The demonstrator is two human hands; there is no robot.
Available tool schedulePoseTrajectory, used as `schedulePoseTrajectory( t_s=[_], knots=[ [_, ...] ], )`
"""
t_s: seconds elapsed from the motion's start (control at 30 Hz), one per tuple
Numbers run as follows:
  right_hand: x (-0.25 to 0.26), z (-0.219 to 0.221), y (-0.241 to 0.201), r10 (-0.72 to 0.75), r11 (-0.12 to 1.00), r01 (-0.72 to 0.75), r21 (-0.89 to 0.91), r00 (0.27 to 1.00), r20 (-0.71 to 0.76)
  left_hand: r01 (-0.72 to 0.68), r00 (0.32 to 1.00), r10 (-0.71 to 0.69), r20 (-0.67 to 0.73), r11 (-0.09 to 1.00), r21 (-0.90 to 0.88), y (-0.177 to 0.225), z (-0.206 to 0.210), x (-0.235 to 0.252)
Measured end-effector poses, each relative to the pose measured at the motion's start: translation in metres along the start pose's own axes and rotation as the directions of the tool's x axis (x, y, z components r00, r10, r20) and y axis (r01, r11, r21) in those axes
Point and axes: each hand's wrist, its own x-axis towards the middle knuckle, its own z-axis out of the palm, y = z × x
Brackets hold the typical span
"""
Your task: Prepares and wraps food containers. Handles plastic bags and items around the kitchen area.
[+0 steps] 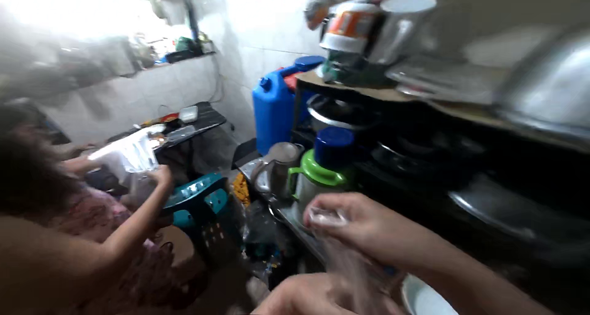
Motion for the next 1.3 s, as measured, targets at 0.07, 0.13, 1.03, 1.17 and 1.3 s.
schedulePoseTrajectory(
  t_s=[0.07,0.13,1.03,1.17,1.3],
  knots=[
    [0.002,-0.005,-0.001,0.108,0.994,-0.108,-0.005,0.994,-0.025,0.009,0.994,0.005,0.112,0.991,-0.131,-0.011,0.000,0.009],
    [0.002,-0.011,0.007,0.147,0.989,-0.147,0.004,0.983,-0.107,0.054,0.995,-0.035,0.088,0.973,-0.223,-0.016,0.003,0.009],
    [-0.120,-0.025,0.046,-0.247,0.957,0.159,-0.242,0.884,-0.396,0.238,0.971,-0.090,-0.221,0.410,0.881,0.114,-0.031,0.086],
    [-0.085,0.054,0.043,-0.110,0.762,0.466,0.450,0.778,-0.619,-0.011,0.964,0.264,-0.028,0.147,0.989,0.119,-0.021,0.116],
    [-0.036,0.065,0.058,-0.361,0.622,0.755,0.209,0.513,-0.779,-0.300,0.857,0.514,0.037,0.439,0.847,0.118,-0.009,0.129]
  ],
)
